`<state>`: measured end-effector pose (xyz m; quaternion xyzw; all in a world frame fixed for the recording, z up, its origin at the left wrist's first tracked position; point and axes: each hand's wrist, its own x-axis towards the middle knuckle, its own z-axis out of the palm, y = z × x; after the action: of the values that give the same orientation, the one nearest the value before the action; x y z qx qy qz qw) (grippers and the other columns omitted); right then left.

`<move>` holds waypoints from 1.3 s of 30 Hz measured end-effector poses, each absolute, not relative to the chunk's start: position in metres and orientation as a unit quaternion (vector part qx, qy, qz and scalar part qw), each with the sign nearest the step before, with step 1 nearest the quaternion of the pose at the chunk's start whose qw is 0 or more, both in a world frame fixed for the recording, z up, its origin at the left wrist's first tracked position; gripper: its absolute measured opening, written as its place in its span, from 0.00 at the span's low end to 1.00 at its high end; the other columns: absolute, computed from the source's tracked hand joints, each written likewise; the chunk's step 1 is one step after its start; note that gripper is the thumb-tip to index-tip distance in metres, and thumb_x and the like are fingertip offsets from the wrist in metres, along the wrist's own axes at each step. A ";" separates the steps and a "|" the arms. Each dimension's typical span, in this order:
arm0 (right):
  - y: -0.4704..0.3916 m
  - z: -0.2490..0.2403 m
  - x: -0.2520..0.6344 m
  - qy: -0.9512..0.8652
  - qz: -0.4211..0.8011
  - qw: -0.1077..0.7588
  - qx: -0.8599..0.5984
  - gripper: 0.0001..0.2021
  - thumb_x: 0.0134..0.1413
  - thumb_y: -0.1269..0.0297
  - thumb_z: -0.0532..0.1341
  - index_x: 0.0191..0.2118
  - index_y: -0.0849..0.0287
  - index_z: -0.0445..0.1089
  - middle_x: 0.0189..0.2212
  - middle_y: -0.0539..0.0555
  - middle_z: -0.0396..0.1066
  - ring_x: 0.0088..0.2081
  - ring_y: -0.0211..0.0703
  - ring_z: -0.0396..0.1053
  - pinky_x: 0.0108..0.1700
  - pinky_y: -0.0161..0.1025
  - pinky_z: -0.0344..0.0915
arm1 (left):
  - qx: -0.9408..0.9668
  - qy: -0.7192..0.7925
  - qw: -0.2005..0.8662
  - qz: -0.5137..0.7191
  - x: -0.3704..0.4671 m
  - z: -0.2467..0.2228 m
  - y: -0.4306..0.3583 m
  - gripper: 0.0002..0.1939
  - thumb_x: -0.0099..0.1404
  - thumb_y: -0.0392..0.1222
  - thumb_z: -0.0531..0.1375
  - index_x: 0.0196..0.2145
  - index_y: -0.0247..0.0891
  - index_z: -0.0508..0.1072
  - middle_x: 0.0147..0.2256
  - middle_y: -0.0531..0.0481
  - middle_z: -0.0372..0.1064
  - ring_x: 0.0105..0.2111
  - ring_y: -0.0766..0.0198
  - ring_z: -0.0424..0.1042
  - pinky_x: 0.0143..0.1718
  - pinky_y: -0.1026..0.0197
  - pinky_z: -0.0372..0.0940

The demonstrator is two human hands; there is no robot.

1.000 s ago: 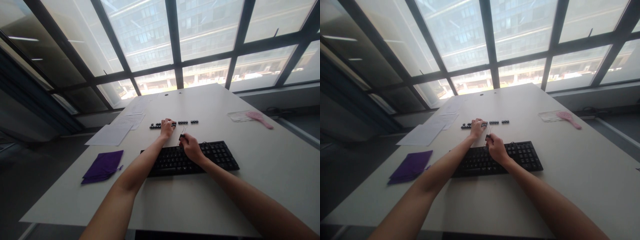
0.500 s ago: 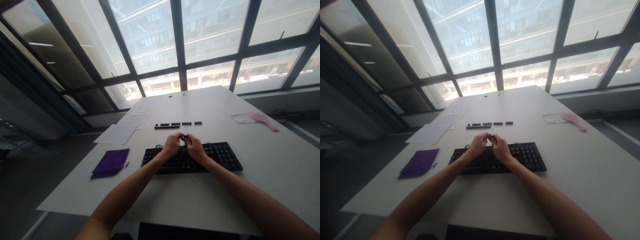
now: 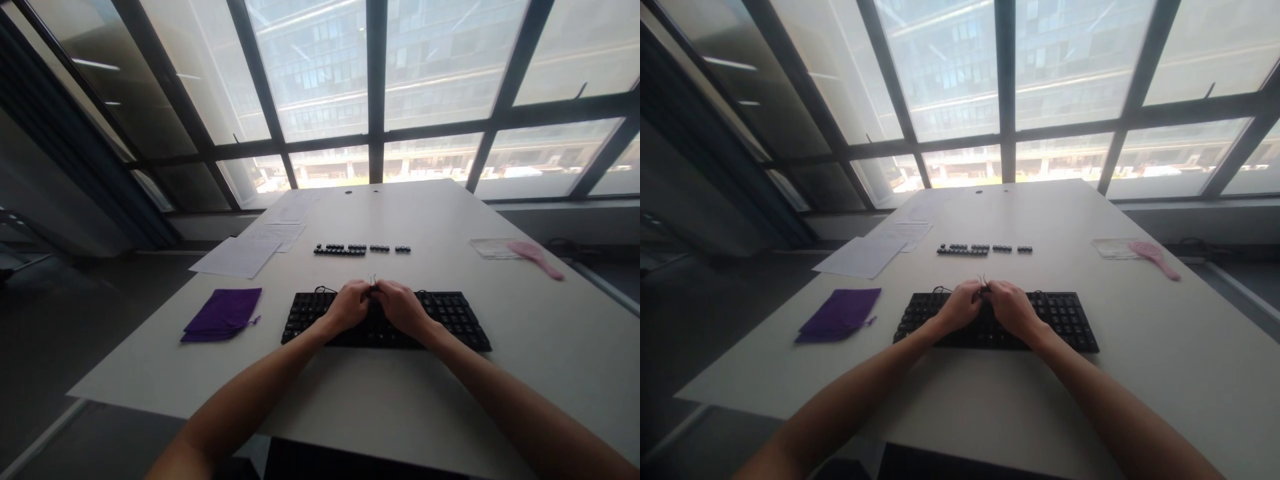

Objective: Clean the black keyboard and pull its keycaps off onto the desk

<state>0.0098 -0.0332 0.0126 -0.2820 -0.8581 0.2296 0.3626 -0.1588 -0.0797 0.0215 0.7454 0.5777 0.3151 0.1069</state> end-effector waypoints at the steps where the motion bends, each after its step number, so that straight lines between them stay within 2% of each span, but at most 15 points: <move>1: -0.032 0.012 0.010 -0.850 0.238 0.365 -0.295 0.10 0.64 0.65 0.54 0.30 0.55 0.63 0.28 0.53 0.70 0.29 0.44 0.64 0.34 0.39 0.56 | 0.755 0.571 0.107 0.305 -0.159 0.022 -0.082 0.10 0.59 0.29 0.56 0.31 0.39 0.75 0.33 0.45 0.73 0.37 0.57 0.71 0.43 0.57 0.66; 4: -0.027 0.010 0.008 -0.814 0.291 0.381 -0.327 0.10 0.62 0.64 0.55 0.28 0.55 0.62 0.24 0.51 0.69 0.28 0.43 0.65 0.32 0.38 0.56 | 0.770 0.556 0.108 0.292 -0.158 0.022 -0.085 0.05 0.60 0.35 0.61 0.35 0.40 0.76 0.34 0.46 0.73 0.39 0.56 0.70 0.45 0.56 0.65; 7: -0.022 0.009 0.007 -0.779 0.352 0.397 -0.335 0.11 0.60 0.64 0.57 0.26 0.56 0.63 0.23 0.51 0.70 0.28 0.43 0.67 0.32 0.38 0.59 | 0.766 0.555 0.120 0.302 -0.159 0.020 -0.082 0.06 0.61 0.40 0.65 0.37 0.38 0.77 0.35 0.47 0.74 0.39 0.57 0.71 0.45 0.56 0.65; 12: -0.016 0.010 0.010 -0.699 0.449 0.445 -0.336 0.10 0.60 0.61 0.57 0.29 0.57 0.66 0.23 0.52 0.73 0.26 0.44 0.71 0.31 0.39 0.64 | 0.760 0.544 0.150 0.322 -0.159 0.020 -0.080 0.07 0.61 0.39 0.67 0.39 0.39 0.79 0.35 0.49 0.76 0.39 0.58 0.72 0.45 0.57 0.64; 17: -0.022 0.011 0.011 -0.704 0.414 0.476 -0.326 0.08 0.61 0.61 0.57 0.32 0.56 0.68 0.26 0.52 0.74 0.29 0.44 0.72 0.33 0.39 0.65 | 0.742 0.532 0.145 0.380 -0.158 0.022 -0.082 0.11 0.62 0.39 0.67 0.44 0.40 0.78 0.39 0.47 0.75 0.42 0.58 0.72 0.46 0.57 0.66; 20: -0.027 0.013 0.011 -0.711 0.387 0.485 -0.330 0.08 0.63 0.60 0.57 0.33 0.56 0.67 0.28 0.51 0.75 0.30 0.44 0.72 0.34 0.38 0.64 | 0.730 0.528 0.144 0.411 -0.158 0.023 -0.083 0.10 0.64 0.36 0.65 0.45 0.40 0.78 0.39 0.47 0.76 0.39 0.61 0.73 0.44 0.59 0.67; 24: -0.030 0.015 0.010 -0.716 0.372 0.475 -0.351 0.08 0.65 0.59 0.54 0.35 0.55 0.65 0.27 0.50 0.75 0.30 0.43 0.73 0.34 0.37 0.63 | 0.711 0.531 0.132 0.441 -0.157 0.023 -0.086 0.15 0.62 0.32 0.65 0.47 0.40 0.73 0.40 0.49 0.76 0.37 0.63 0.74 0.43 0.60 0.69; 28: -0.028 0.014 0.009 -0.724 0.379 0.452 -0.359 0.07 0.66 0.58 0.53 0.38 0.54 0.64 0.27 0.49 0.75 0.30 0.44 0.74 0.35 0.38 0.62 | 0.734 0.525 0.092 0.420 -0.155 0.021 -0.087 0.09 0.65 0.33 0.63 0.43 0.40 0.73 0.36 0.51 0.74 0.35 0.64 0.73 0.41 0.60 0.69; 30: -0.028 0.013 0.009 -0.726 0.374 0.449 -0.361 0.07 0.66 0.58 0.53 0.39 0.54 0.64 0.28 0.49 0.76 0.30 0.44 0.73 0.34 0.38 0.61 | 0.755 0.510 0.068 0.408 -0.155 0.019 -0.086 0.06 0.67 0.34 0.61 0.42 0.40 0.73 0.38 0.50 0.73 0.37 0.63 0.73 0.42 0.60 0.69; 34: -0.027 0.011 0.010 -0.735 0.362 0.454 -0.349 0.08 0.65 0.58 0.54 0.36 0.55 0.65 0.26 0.49 0.73 0.29 0.43 0.70 0.33 0.37 0.59 | 0.782 0.479 0.040 0.397 -0.155 0.014 -0.084 0.09 0.69 0.35 0.59 0.46 0.40 0.74 0.44 0.46 0.71 0.44 0.62 0.72 0.47 0.60 0.69; 39: -0.028 0.012 0.010 -0.733 0.370 0.460 -0.339 0.10 0.65 0.58 0.54 0.34 0.55 0.63 0.25 0.49 0.71 0.28 0.42 0.69 0.32 0.37 0.58 | 0.789 0.473 0.021 0.393 -0.159 0.009 -0.083 0.09 0.70 0.37 0.58 0.47 0.42 0.75 0.45 0.46 0.69 0.40 0.63 0.72 0.44 0.60 0.71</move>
<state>0.0104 -0.0284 0.0122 -0.3394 -0.7326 0.3697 0.4598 -0.1588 -0.0827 0.0093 0.7886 0.4726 0.3928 0.0215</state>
